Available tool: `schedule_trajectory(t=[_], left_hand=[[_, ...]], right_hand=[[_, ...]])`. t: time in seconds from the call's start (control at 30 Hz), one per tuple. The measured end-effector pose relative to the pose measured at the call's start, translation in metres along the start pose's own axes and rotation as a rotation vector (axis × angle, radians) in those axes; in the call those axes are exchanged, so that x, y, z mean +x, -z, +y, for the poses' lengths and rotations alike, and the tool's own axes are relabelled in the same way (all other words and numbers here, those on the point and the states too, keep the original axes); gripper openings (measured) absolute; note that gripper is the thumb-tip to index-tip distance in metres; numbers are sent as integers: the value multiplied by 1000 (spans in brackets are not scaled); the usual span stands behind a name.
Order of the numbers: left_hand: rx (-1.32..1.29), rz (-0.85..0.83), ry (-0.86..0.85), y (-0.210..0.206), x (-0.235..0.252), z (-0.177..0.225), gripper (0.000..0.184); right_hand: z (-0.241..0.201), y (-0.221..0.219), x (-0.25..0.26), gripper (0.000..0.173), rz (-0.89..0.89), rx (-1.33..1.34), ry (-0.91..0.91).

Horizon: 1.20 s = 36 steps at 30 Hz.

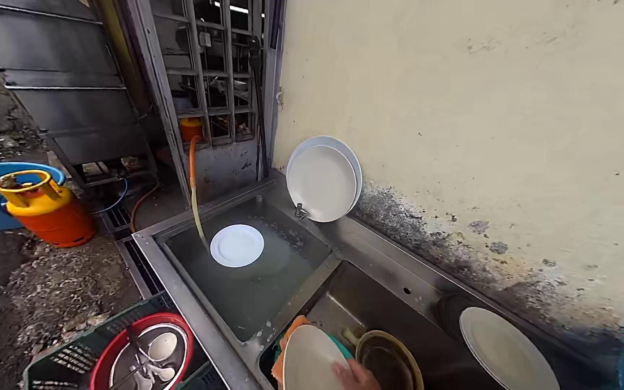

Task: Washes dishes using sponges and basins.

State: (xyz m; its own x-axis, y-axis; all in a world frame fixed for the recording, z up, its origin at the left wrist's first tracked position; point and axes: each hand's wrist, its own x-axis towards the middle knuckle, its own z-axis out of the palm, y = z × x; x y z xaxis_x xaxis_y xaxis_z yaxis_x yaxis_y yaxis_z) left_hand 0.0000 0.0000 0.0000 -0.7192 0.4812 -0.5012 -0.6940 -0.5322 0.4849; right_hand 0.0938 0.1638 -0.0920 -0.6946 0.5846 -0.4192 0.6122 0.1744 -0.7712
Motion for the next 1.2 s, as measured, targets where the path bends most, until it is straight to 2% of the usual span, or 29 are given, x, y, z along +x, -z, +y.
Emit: schedule_trajectory(t=[0.07, 0.13, 0.23, 0.27, 0.33, 0.37, 0.43, 0.5, 0.57, 0.63, 0.67, 0.77, 0.8, 0.87, 0.93, 1.0, 1.07, 1.13, 1.2], left_hand=[[47, 15, 101, 12, 9, -14, 53], [11, -132, 116, 36, 36, -44, 48], [-68, -377, 168, 45, 57, -51, 57], [-33, -455, 153, 48, 61, -53, 57], [183, -550, 17, 49, 67, -58, 38], [175, -579, 65, 44, 69, -59, 37], [-6, -605, 324, 30, 71, -60, 43], [-4, -654, 412, 11, 67, -68, 47], [30, -732, 455, -11, 56, -83, 49], [12, -788, 582, -33, 40, -105, 53], [28, -812, 629, -42, 31, -116, 54], [159, -794, 637, -65, 5, -143, 55], [190, -763, 620, -70, -3, -150, 58], [225, -693, 614, -79, -18, -162, 69], [270, -657, 617, -90, -31, -167, 81], [256, -684, 654, -96, -43, -170, 85], [174, -776, 666, -99, -54, -175, 73], [136, -810, 652, -101, -66, -178, 61], [146, -785, 679, -101, -68, -177, 59]], right_hand=[[-27, -20, 37, 47, 147, 61, -26], [-63, -16, 74, 44, 274, 196, -44], [-100, 17, 75, 49, 149, 208, 75], [-96, 30, 63, 48, 90, 131, 112], [-72, 53, 29, 40, 47, -18, 141], [-54, 62, 10, 41, 48, -5, 151], [-20, 77, -28, 54, 69, 148, 148], [3, 87, -62, 71, 135, 278, 127], [16, 96, -89, 80, 194, 397, 131], [26, 105, -112, 77, 225, 545, 148], [30, 110, -122, 69, 248, 608, 157], [53, 123, -151, 54, 406, 695, 182], [62, 127, -163, 53, 503, 657, 174], [75, 135, -188, 51, 753, 411, 194], [76, 139, -203, 38, 990, 111, 364], [64, 138, -209, 24, 1020, -90, 559], [49, 134, -206, 18, 962, -259, 659], [45, 129, -198, 25, 998, -386, 638], [50, 129, -198, 53, 1057, -362, 551]])
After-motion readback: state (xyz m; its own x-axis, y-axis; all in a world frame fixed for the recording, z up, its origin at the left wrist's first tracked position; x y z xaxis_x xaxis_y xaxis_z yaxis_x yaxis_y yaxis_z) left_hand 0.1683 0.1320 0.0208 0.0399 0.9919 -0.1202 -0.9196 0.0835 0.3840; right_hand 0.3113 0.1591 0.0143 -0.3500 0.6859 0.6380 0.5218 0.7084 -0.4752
